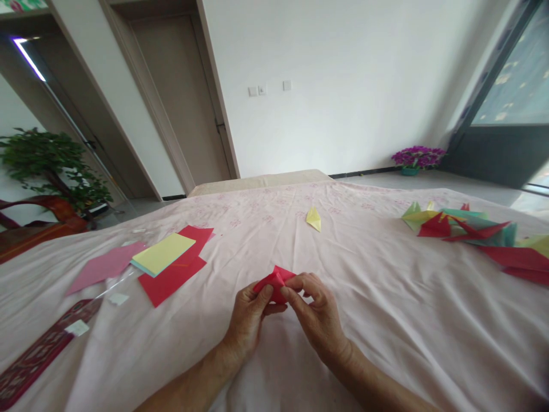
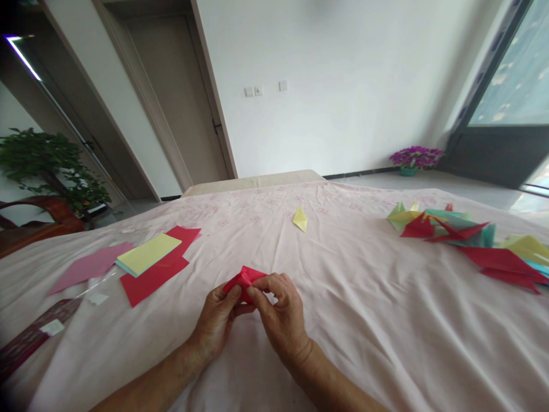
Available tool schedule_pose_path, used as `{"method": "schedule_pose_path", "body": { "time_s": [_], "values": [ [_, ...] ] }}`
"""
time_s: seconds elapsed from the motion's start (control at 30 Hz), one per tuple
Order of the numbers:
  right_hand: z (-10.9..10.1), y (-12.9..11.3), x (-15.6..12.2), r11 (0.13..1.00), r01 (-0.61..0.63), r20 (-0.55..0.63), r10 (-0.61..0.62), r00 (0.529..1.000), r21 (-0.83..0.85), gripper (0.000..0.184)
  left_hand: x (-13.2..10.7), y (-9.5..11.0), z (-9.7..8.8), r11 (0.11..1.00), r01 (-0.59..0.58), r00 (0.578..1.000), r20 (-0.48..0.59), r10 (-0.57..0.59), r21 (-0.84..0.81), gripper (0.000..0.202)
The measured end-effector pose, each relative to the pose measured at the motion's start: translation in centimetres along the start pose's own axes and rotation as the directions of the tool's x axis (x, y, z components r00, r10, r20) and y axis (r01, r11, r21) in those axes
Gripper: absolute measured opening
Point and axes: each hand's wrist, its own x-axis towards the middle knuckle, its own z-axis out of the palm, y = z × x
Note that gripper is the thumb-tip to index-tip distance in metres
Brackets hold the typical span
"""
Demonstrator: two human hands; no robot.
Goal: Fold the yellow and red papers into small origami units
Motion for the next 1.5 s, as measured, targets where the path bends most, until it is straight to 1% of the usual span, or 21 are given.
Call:
{"method": "schedule_pose_path", "body": {
  "time_s": [0.1,0.2,0.27,0.3,0.37,0.47,0.53,0.6,0.67,0.73,0.87,0.97,1.1,1.2,1.27,1.3,1.37,1.4,1.43,1.5],
  "values": [
    [-0.2,0.0,0.0,0.999,-0.033,-0.004,0.033,0.999,-0.003,0.015,0.2,0.1,-0.1,1.000,0.026,1.000,-0.004,-0.026,-0.005,0.036],
    [-0.5,0.3,0.3,0.999,-0.028,-0.039,0.026,0.999,-0.032,0.009,0.5,0.2,-0.3,0.998,0.055,0.998,0.014,-0.055,0.018,0.038],
    [-0.5,0.6,0.4,0.998,-0.033,-0.060,0.030,0.998,-0.045,0.011,0.6,0.2,-0.4,0.997,0.071,0.997,0.031,-0.072,0.028,0.040],
    [-0.5,0.8,0.4,0.998,-0.054,-0.064,0.051,0.997,-0.038,0.016,0.6,0.2,-0.4,0.997,0.074,0.996,0.038,-0.075,0.030,0.040],
    [-0.4,1.0,0.4,0.991,-0.131,-0.048,0.132,0.990,0.012,0.030,0.6,0.1,-0.5,0.997,0.072,0.996,0.044,-0.073,0.037,0.039],
    [-0.1,1.2,0.3,0.957,-0.271,0.054,0.267,0.962,0.106,0.051,0.6,-0.1,-0.6,0.996,0.056,0.998,0.010,-0.057,0.073,0.038],
    [0.1,1.3,0.2,0.941,-0.315,0.114,0.303,0.946,0.119,0.061,0.6,-0.2,-0.7,0.994,0.034,0.999,-0.035,-0.030,0.106,0.038],
    [0.3,1.5,0.1,0.937,-0.327,0.151,0.309,0.939,0.119,0.065,0.7,-0.3,-0.7,0.991,0.013,0.998,-0.070,-0.004,0.134,0.039],
    [0.5,1.6,0.0,0.926,-0.347,0.169,0.322,0.931,0.148,0.062,0.7,-0.2,-0.8,0.989,0.009,0.996,-0.093,0.005,0.146,0.039],
    [0.7,1.9,0.0,0.910,-0.368,0.160,0.341,0.926,0.191,0.056,0.6,-0.2,-0.7,0.988,0.016,0.995,-0.095,-0.002,0.151,0.039],
    [0.6,2.2,0.3,0.899,-0.381,0.101,0.367,0.925,0.215,0.049,0.2,0.0,-0.4,0.979,0.048,0.999,-0.022,-0.045,0.198,0.042],
    [0.6,2.1,0.3,0.882,-0.401,0.117,0.384,0.916,0.248,0.048,0.2,0.1,-0.2,0.974,0.071,0.997,0.012,-0.075,0.216,0.041],
    [1.0,1.9,0.1,0.841,-0.410,0.178,0.370,0.912,0.352,0.053,0.4,-0.2,-0.4,0.986,0.070,0.998,-0.011,-0.069,0.148,0.035],
    [1.3,1.9,-0.2,0.859,-0.375,0.172,0.334,0.926,0.349,0.050,0.4,-0.4,-0.5,0.995,0.047,0.998,0.027,-0.050,0.084,0.033],
    [1.3,1.9,-0.3,0.884,-0.364,0.160,0.329,0.931,0.294,0.047,0.6,-0.5,-0.6,0.997,0.024,0.999,0.046,-0.027,0.076,0.033],
    [1.3,1.9,-0.3,0.894,-0.366,0.158,0.334,0.929,0.259,0.047,0.7,-0.4,-0.7,0.996,-0.001,1.000,0.030,-0.001,0.086,0.035],
    [1.0,2.0,-0.3,0.910,-0.366,0.159,0.338,0.927,0.197,0.051,1.0,0.0,-1.1,0.988,-0.095,0.995,-0.027,0.099,0.124,0.042],
    [0.9,2.0,-0.3,0.918,-0.357,0.165,0.330,0.929,0.174,0.052,1.3,0.3,-1.3,0.977,-0.154,0.986,-0.047,0.163,0.150,0.046],
    [0.8,2.1,-0.3,0.927,-0.343,0.170,0.317,0.933,0.153,0.052,1.5,0.7,-1.5,0.961,-0.212,0.974,-0.046,0.223,0.177,0.049],
    [0.7,2.2,-0.3,0.950,-0.297,0.167,0.279,0.946,0.099,0.053,2.0,1.5,-2.0,0.927,-0.299,0.953,0.020,0.302,0.228,0.051]
  ]
}}
